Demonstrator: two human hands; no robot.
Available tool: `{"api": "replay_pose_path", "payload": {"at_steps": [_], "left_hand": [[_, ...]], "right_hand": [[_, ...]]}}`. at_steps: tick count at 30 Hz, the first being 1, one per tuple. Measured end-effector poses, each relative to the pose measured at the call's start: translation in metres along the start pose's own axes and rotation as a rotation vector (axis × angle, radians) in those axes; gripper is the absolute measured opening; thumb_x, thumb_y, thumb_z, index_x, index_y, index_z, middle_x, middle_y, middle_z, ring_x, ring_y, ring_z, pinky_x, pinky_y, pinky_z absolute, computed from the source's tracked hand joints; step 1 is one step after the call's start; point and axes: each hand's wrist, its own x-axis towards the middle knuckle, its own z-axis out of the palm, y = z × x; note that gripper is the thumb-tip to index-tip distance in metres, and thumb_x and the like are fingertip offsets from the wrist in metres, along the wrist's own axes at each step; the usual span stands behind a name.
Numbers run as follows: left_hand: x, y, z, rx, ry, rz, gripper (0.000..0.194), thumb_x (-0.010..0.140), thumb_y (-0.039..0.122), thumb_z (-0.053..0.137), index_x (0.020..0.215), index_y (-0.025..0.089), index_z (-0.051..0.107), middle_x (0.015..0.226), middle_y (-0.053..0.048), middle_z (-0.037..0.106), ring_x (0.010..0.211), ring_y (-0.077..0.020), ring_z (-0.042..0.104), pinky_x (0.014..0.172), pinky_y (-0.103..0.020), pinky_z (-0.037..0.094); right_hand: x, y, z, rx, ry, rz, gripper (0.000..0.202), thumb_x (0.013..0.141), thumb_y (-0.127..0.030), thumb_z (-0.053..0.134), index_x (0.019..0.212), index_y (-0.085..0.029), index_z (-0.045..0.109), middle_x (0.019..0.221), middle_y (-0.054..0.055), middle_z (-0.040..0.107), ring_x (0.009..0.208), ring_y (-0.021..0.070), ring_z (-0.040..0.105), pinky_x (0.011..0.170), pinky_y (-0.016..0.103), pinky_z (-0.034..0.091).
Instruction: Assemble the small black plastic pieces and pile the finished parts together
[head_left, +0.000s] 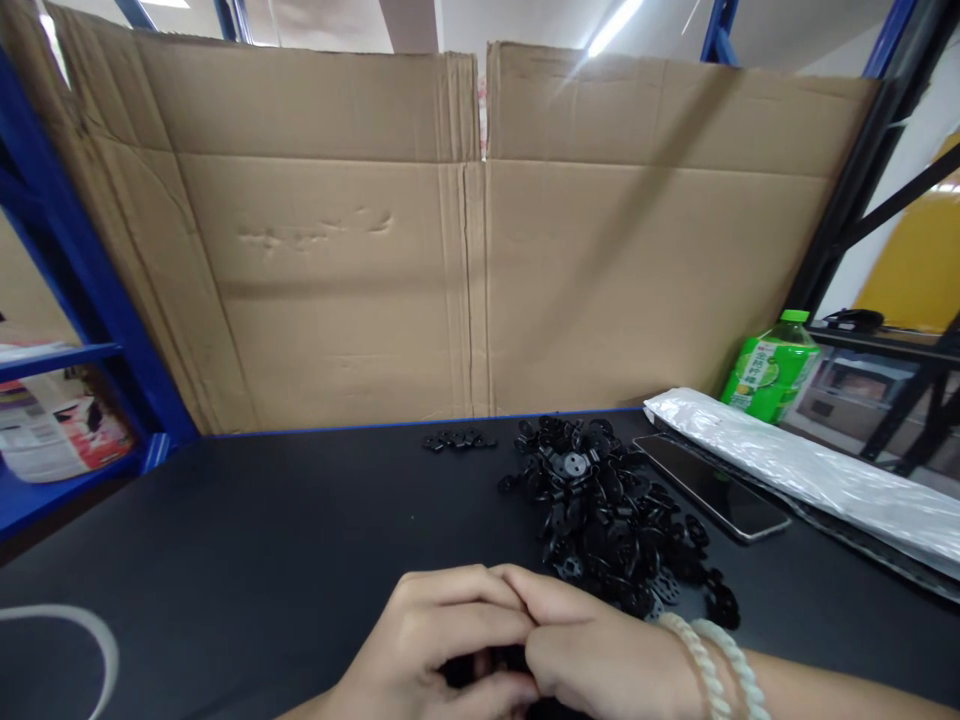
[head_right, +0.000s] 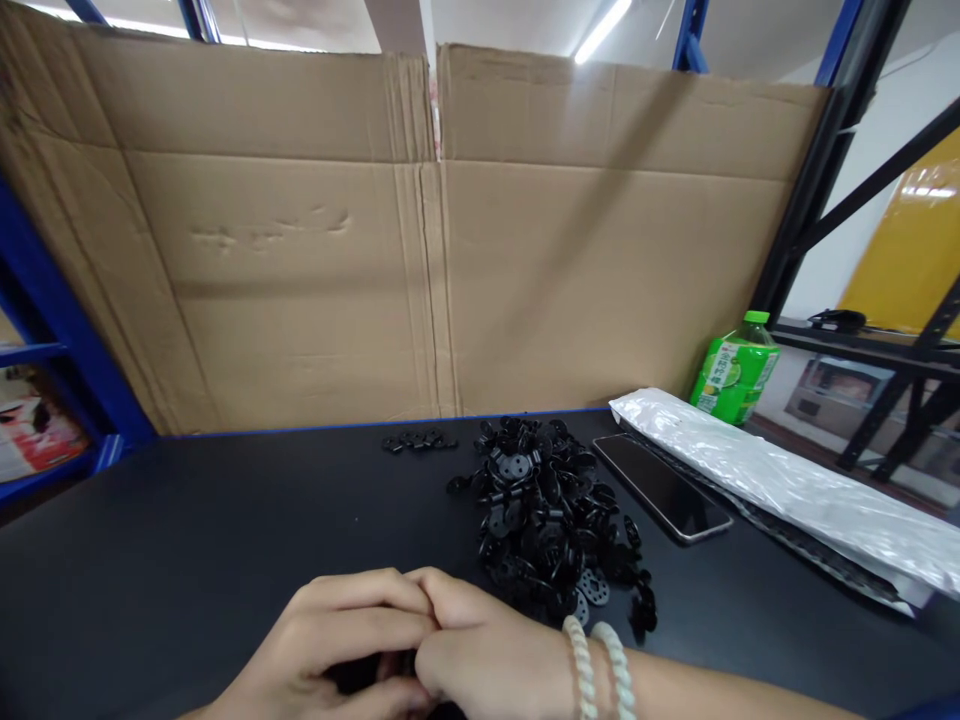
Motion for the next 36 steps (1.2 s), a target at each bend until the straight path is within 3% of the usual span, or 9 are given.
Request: {"api": "replay_pose_path", "payload": {"at_steps": [7,11,14,19,23,26,28,31,36], "left_hand": [[0.001,-0.004,0.004,0.029,0.033,0.009,0.012,0.074,0.006,0.067,0.078,0.014,0.074,0.072,-0.006,0.068,0.056,-0.0107,0.061,0.052,-0.015,0.051],[0.0,-0.009,0.004,0.011,0.183,0.012,0.03,0.071,-0.001,0.063,0.088,0.021,0.074,0.077,-0.002,0.073,0.062,-0.0117,0.067,0.061,-0.016,0.055],[-0.001,-0.01,0.0,-0.125,0.251,-0.072,0.035,0.074,0.0,0.061,0.093,0.026,0.073,0.085,0.0,0.074,0.057,-0.0099,0.067,0.061,-0.018,0.057],[-0.002,-0.009,-0.007,-0.266,0.365,-0.249,0.016,0.081,0.014,0.063,0.087,0.023,0.074,0.085,-0.002,0.074,0.072,-0.016,0.071,0.067,-0.02,0.059],[-0.007,-0.013,-0.006,-0.17,0.415,-0.215,0.008,0.08,0.017,0.065,0.081,0.022,0.069,0.089,-0.002,0.07,0.083,-0.0178,0.069,0.072,-0.02,0.059],[-0.011,-0.021,-0.004,-0.04,0.381,-0.128,0.021,0.08,0.013,0.063,0.096,0.026,0.064,0.101,-0.003,0.064,0.089,-0.0171,0.066,0.072,-0.02,0.059],[-0.011,-0.025,-0.004,0.049,0.329,-0.108,0.027,0.082,0.01,0.059,0.103,0.027,0.06,0.105,-0.003,0.06,0.09,-0.0158,0.064,0.073,-0.02,0.058],[-0.009,-0.027,-0.006,0.11,0.284,-0.125,0.024,0.085,0.01,0.053,0.102,0.026,0.058,0.103,-0.003,0.059,0.091,-0.0153,0.063,0.071,-0.02,0.057],[-0.005,-0.025,-0.006,0.117,0.246,-0.144,0.02,0.084,0.009,0.049,0.095,0.023,0.058,0.1,-0.004,0.059,0.088,-0.0155,0.062,0.069,-0.021,0.055]], "right_hand": [[-0.002,0.005,-0.002,-0.064,0.054,0.022,0.03,0.053,-0.011,0.038,0.081,-0.016,0.045,0.072,-0.003,0.047,0.056,0.0072,0.043,0.055,0.024,0.035],[-0.004,0.008,-0.003,-0.002,0.048,0.006,0.033,0.053,-0.01,0.035,0.084,-0.017,0.044,0.065,-0.006,0.044,0.05,0.0052,0.037,0.051,0.023,0.028],[-0.007,0.004,-0.005,0.036,0.036,-0.027,0.04,0.055,-0.009,0.037,0.093,-0.017,0.045,0.073,-0.004,0.046,0.052,0.0046,0.036,0.053,0.023,0.029],[-0.017,-0.012,-0.008,-0.362,0.132,-0.312,0.055,0.063,-0.004,0.041,0.116,-0.019,0.042,0.095,0.002,0.053,0.077,0.0116,0.05,0.07,0.027,0.041],[-0.025,-0.022,-0.011,-0.753,0.203,-0.436,0.052,0.064,-0.007,0.05,0.114,-0.02,0.046,0.094,0.002,0.056,0.081,0.0145,0.052,0.071,0.027,0.044],[-0.027,-0.035,-0.028,-1.01,0.359,-0.579,0.04,0.067,-0.009,0.053,0.105,-0.02,0.053,0.094,0.003,0.057,0.086,0.0167,0.053,0.078,0.03,0.044],[-0.026,-0.048,-0.05,-1.134,0.532,-0.662,0.036,0.07,-0.009,0.052,0.104,-0.02,0.055,0.102,0.005,0.059,0.096,0.0192,0.053,0.089,0.035,0.041],[-0.021,-0.063,-0.09,-1.214,0.729,-0.598,0.034,0.074,-0.011,0.052,0.106,-0.019,0.056,0.105,0.007,0.061,0.102,0.0217,0.053,0.094,0.04,0.039],[-0.014,-0.068,-0.129,-1.189,0.7,-0.491,0.038,0.073,-0.011,0.053,0.11,-0.015,0.06,0.112,0.01,0.064,0.107,0.0232,0.056,0.099,0.043,0.038]]}}
